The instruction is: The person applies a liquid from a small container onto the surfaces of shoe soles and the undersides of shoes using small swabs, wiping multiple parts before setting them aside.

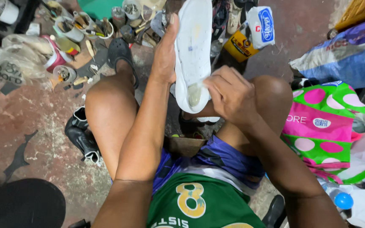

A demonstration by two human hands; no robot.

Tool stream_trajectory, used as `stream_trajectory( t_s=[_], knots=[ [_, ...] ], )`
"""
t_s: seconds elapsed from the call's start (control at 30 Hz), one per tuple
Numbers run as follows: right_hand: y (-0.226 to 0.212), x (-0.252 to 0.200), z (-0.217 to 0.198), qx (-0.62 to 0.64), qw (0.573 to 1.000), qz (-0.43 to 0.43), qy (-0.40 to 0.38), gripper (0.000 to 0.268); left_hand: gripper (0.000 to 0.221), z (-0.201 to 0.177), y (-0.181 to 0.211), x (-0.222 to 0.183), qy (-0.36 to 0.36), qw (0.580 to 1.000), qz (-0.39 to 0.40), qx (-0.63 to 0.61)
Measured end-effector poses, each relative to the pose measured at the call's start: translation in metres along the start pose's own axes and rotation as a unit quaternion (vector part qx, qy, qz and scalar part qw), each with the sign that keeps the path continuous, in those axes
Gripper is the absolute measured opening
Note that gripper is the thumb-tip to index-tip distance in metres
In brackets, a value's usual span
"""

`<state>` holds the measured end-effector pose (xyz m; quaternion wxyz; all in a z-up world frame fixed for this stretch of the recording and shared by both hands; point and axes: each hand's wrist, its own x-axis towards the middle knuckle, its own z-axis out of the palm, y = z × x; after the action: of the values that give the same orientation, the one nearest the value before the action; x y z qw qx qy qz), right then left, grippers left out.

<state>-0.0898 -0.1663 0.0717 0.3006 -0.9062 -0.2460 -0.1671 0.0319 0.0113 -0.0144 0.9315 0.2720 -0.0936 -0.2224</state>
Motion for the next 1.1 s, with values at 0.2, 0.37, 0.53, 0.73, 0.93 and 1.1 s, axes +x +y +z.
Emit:
stream_trajectory(
  t_s=[0.2, 0.37, 0.53, 0.73, 0.93, 1.1],
  knots=[
    [-0.006, 0.000, 0.001, 0.160, 0.984, -0.006, -0.072, 0.007, 0.073, 0.011, 0.012, -0.002, -0.039, 0.998, -0.010, -0.047],
    [0.006, 0.028, -0.014, 0.216, 0.970, 0.110, 0.019, 0.003, 0.067, 0.017, 0.002, -0.003, -0.043, 0.999, 0.021, 0.000],
    [0.049, 0.069, 0.006, -0.122, 0.983, -0.053, 0.128, 0.003, 0.060, 0.012, -0.009, -0.009, -0.047, 0.999, -0.006, -0.020],
    [0.093, 0.057, 0.040, 0.541, 0.791, 0.180, 0.220, 0.009, 0.042, -0.012, -0.023, 0.004, 0.007, 0.997, 0.059, 0.047],
    [0.065, 0.034, 0.082, 0.728, 0.588, 0.248, 0.251, 0.011, 0.033, -0.056, -0.087, 0.020, 0.222, 0.892, 0.075, 0.388],
    [0.057, 0.039, 0.096, 0.667, 0.670, 0.203, 0.256, 0.009, 0.029, -0.083, -0.115, 0.022, 0.142, 0.988, 0.042, 0.050]
  ],
)
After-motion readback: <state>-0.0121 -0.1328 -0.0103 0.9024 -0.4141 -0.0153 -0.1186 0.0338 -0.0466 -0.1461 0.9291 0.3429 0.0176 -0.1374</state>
